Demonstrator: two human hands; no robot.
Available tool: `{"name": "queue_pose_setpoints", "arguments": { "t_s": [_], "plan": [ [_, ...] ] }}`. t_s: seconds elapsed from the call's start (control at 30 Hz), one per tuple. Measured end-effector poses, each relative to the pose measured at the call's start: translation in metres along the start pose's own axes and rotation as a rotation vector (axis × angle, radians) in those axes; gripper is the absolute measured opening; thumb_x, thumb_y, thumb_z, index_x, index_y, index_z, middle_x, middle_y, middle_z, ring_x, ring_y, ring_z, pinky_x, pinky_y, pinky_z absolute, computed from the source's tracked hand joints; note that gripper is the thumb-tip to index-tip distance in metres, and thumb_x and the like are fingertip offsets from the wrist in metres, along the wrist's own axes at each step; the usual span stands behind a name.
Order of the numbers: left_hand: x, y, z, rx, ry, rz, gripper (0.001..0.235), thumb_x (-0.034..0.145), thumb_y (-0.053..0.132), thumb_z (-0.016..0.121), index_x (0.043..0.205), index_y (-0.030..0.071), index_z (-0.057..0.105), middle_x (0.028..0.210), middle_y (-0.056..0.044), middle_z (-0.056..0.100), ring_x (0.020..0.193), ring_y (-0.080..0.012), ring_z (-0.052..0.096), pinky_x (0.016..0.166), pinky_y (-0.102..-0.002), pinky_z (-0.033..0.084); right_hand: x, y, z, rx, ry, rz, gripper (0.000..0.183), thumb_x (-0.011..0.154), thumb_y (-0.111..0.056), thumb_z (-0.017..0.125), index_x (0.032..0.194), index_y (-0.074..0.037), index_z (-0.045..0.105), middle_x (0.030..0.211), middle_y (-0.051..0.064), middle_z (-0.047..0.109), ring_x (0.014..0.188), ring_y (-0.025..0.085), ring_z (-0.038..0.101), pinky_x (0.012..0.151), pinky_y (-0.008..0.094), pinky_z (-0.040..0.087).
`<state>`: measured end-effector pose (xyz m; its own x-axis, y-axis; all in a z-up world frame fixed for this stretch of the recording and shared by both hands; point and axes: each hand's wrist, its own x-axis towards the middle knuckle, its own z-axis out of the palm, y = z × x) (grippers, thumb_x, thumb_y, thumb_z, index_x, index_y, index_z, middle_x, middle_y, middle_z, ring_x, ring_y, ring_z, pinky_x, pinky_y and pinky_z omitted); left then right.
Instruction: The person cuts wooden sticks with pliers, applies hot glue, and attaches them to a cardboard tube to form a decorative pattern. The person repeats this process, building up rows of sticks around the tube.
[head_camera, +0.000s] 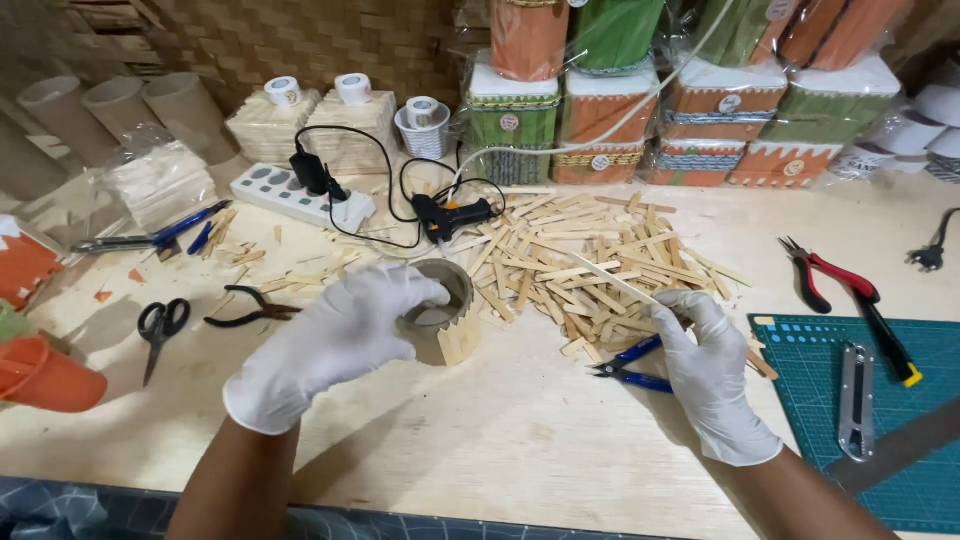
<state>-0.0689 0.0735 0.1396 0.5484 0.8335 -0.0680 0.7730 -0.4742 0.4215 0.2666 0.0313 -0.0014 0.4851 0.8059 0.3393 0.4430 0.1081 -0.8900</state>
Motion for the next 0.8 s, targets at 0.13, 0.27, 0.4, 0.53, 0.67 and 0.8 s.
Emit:
{"name": "queue_pose_setpoints", "arguments": {
  "t_s": [0.13, 0.27, 0.4, 0.53, 0.67, 0.8],
  "plan": [
    [0.017, -0.041, 0.043, 0.389, -0.07, 0.118, 0.052, 0.078, 0.019, 0.08, 0.126, 0.003, 0.065, 0.123, -0.02, 0.067, 0.122, -0.0382, 0.06, 0.11, -0.047, 0.045, -0.001, 0.003, 0.001, -0.037, -0.004, -0.001, 0.01, 0.095, -0.007, 0.076, 0.105, -0.007, 0.075, 0.087, 0.01, 0.071, 0.084, 0.021, 0.06, 0.09, 0.04, 0.05],
    [0.031, -0.083, 0.081, 0.574, 0.068, 0.17, 0.054, 0.072, 0.034, 0.087, 0.114, 0.009, 0.065, 0.112, -0.012, 0.066, 0.115, -0.0283, 0.061, 0.109, -0.041, 0.039, -0.002, 0.011, 0.001, -0.052, -0.013, -0.014, 0.01, 0.094, -0.008, 0.077, 0.103, -0.01, 0.075, 0.085, 0.007, 0.069, 0.083, 0.02, 0.059, 0.09, 0.037, 0.049],
    [0.048, -0.101, 0.091, 0.621, 0.094, 0.221, 0.05, 0.067, 0.034, 0.088, 0.108, 0.013, 0.067, 0.11, -0.008, 0.066, 0.115, -0.0246, 0.059, 0.104, -0.04, 0.037, -0.002, 0.01, -0.001, -0.03, 0.005, -0.023, 0.01, 0.094, -0.007, 0.075, 0.103, -0.01, 0.074, 0.084, 0.007, 0.069, 0.082, 0.02, 0.058, 0.088, 0.038, 0.049],
    [0.045, -0.082, 0.083, 0.511, 0.029, 0.219, 0.039, 0.072, 0.037, 0.086, 0.098, 0.012, 0.073, 0.11, -0.01, 0.072, 0.111, -0.0219, 0.064, 0.111, -0.036, 0.031, 0.003, 0.026, 0.002, -0.039, 0.012, -0.014, 0.009, 0.093, -0.011, 0.076, 0.101, -0.014, 0.075, 0.083, 0.004, 0.069, 0.081, 0.018, 0.059, 0.087, 0.036, 0.05],
    [0.027, -0.024, 0.058, 0.395, -0.051, 0.128, 0.033, 0.08, 0.043, 0.078, 0.101, 0.016, 0.079, 0.104, -0.012, 0.076, 0.119, -0.0279, 0.065, 0.111, -0.038, 0.042, 0.002, 0.025, 0.002, -0.011, -0.003, -0.009, 0.009, 0.092, -0.01, 0.076, 0.1, -0.013, 0.075, 0.081, 0.006, 0.069, 0.08, 0.017, 0.058, 0.086, 0.034, 0.05],
    [0.02, 0.002, 0.057, 0.261, 0.058, 0.1, 0.032, 0.082, 0.048, 0.074, 0.087, 0.016, 0.074, 0.09, -0.011, 0.076, 0.106, -0.0312, 0.069, 0.094, -0.043, 0.053, 0.005, 0.032, 0.005, -0.009, 0.001, -0.002, 0.012, 0.092, -0.012, 0.077, 0.103, -0.015, 0.075, 0.084, 0.005, 0.071, 0.08, 0.017, 0.06, 0.088, 0.034, 0.051]
  ]
}}
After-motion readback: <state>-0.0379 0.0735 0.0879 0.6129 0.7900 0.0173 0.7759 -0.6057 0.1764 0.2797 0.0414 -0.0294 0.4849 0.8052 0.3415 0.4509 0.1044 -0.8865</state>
